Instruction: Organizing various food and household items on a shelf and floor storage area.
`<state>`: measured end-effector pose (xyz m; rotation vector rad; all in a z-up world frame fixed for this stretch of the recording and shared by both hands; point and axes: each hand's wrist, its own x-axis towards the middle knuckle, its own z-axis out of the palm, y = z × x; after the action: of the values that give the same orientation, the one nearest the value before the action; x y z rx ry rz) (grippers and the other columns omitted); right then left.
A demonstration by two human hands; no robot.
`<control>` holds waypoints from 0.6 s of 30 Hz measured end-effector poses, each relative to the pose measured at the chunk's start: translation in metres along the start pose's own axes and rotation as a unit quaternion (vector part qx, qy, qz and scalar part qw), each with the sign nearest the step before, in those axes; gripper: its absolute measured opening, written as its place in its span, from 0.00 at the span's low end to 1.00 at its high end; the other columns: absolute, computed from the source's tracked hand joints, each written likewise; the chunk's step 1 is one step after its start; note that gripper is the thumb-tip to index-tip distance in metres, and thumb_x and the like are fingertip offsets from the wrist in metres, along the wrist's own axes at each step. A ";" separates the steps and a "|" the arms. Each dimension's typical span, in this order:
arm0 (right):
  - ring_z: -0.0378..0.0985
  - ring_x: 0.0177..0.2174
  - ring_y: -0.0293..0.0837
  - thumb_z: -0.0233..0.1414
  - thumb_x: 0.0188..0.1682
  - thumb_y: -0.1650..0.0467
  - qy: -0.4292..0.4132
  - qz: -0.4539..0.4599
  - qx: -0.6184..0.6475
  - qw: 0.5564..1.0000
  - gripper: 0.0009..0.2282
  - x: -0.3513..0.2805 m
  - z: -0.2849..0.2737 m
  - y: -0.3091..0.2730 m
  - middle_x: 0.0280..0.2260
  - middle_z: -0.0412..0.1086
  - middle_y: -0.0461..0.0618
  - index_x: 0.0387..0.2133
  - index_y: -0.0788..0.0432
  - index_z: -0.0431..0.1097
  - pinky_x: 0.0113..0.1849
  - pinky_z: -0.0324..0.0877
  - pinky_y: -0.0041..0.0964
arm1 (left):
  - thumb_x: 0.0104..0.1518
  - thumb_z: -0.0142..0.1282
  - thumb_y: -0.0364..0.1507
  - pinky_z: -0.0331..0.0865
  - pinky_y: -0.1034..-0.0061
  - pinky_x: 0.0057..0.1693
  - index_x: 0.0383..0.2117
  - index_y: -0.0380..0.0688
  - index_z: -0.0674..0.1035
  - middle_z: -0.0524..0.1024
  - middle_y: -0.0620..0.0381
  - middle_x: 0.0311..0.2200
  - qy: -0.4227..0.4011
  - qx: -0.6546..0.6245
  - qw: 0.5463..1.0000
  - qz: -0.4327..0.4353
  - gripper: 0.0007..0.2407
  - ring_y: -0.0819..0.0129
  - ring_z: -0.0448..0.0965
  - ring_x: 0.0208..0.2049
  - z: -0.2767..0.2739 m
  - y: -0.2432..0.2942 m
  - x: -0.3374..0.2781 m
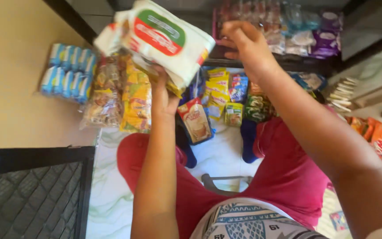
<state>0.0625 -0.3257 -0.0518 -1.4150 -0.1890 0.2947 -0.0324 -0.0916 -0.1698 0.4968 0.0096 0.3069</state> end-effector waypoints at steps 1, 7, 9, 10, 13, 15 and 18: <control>0.79 0.50 0.45 0.55 0.54 0.61 0.005 -0.005 0.000 1.000 0.17 -0.007 0.002 -0.009 0.49 0.74 0.46 0.52 0.54 0.70 0.46 0.72 0.46 | 0.58 0.66 0.40 0.68 0.58 0.69 0.70 0.54 0.58 0.66 0.59 0.65 -0.006 -0.001 1.000 -0.003 0.35 0.59 0.68 0.66 0.003 -0.013 -0.007; 0.77 0.50 0.44 0.55 0.49 0.53 -0.142 0.106 -0.186 0.966 0.32 -0.012 -0.021 0.021 0.55 0.73 0.53 0.63 0.57 0.63 0.50 0.72 0.40 | 0.59 0.68 0.34 0.73 0.59 0.57 0.61 0.49 0.63 0.72 0.59 0.50 0.050 0.065 0.993 -0.088 0.28 0.61 0.74 0.52 -0.050 -0.115 -0.039; 0.76 0.50 0.43 0.62 0.40 0.56 -0.167 0.169 -0.168 0.957 0.37 -0.009 -0.042 0.054 0.54 0.72 0.53 0.62 0.59 0.59 0.50 0.73 0.38 | 0.58 0.67 0.34 0.75 0.66 0.57 0.62 0.47 0.68 0.74 0.60 0.51 0.073 0.089 0.988 -0.106 0.26 0.66 0.76 0.53 -0.034 -0.130 -0.052; 0.76 0.50 0.43 0.62 0.40 0.56 -0.162 0.170 -0.168 0.957 0.37 0.000 -0.053 0.066 0.54 0.72 0.53 0.62 0.59 0.59 0.50 0.73 0.38 | 0.58 0.67 0.34 0.75 0.66 0.57 0.62 0.47 0.68 0.74 0.60 0.51 0.071 0.087 0.987 -0.110 0.26 0.66 0.76 0.53 -0.032 -0.135 -0.045; 0.80 0.45 0.44 0.64 0.40 0.58 -0.124 0.244 -0.154 0.950 0.34 -0.003 -0.084 0.121 0.49 0.77 0.53 0.59 0.60 0.67 0.49 0.74 0.38 | 0.57 0.66 0.35 0.75 0.66 0.54 0.60 0.47 0.70 0.76 0.58 0.51 0.082 0.087 0.982 -0.149 0.25 0.64 0.78 0.51 -0.044 -0.156 -0.056; 0.80 0.43 0.41 0.64 0.39 0.58 -0.092 0.293 -0.114 0.945 0.32 0.001 -0.100 0.160 0.47 0.77 0.49 0.59 0.55 0.68 0.46 0.75 0.39 | 0.53 0.67 0.33 0.75 0.65 0.53 0.60 0.50 0.68 0.75 0.60 0.50 0.125 0.086 0.970 -0.188 0.27 0.66 0.77 0.50 -0.065 -0.175 -0.050; 0.80 0.42 0.42 0.64 0.40 0.59 -0.054 0.351 -0.073 0.932 0.29 0.004 -0.116 0.204 0.46 0.78 0.49 0.57 0.55 0.70 0.44 0.75 0.39 | 0.55 0.68 0.33 0.73 0.66 0.57 0.62 0.41 0.70 0.76 0.56 0.53 0.133 0.159 0.960 -0.190 0.28 0.64 0.77 0.53 -0.102 -0.197 -0.047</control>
<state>0.0832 -0.4076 -0.2707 -1.5798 0.2229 0.9659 -0.0287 -0.2220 -0.3555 0.7564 0.4181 -0.0105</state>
